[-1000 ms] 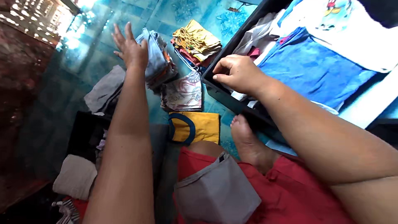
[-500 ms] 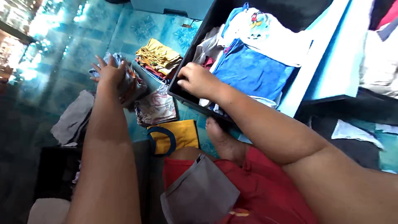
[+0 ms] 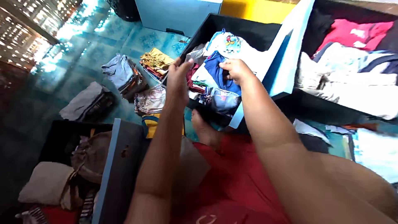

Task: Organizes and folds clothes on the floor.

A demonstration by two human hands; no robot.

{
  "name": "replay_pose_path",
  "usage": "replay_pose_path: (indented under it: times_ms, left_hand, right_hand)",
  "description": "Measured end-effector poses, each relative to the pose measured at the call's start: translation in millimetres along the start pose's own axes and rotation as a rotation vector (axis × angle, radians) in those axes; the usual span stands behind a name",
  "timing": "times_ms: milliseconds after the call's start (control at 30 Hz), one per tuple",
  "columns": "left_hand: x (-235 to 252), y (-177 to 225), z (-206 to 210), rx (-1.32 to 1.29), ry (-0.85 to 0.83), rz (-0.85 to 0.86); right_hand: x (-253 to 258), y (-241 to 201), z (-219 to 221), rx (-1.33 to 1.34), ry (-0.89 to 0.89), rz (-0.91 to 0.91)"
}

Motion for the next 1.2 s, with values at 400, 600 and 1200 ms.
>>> replay_pose_path:
  times_ms: [400,600,1200]
  left_hand:
    - [-29,-94,-13,-0.372,-0.148,0.040]
    - [-6,-106,-14,-0.562,-0.190,0.014]
    - [-9,-101,-8,-0.904,0.154,-0.032]
  right_hand:
    - [-1,17,-21,0.814,0.325,-0.205]
    - [-2,15,-23,0.820,0.443,-0.190]
    - [-127,-8,65,0.383,0.392,-0.233]
Point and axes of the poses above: each hand's wrist, its own x-axis towards the middle knuckle, its own z-axis out of the palm, y = z × x, the point moved 1 cm from there along x, towards the middle knuckle, and after that the axes turned 6 degrees about z, right-handed, at the moved point
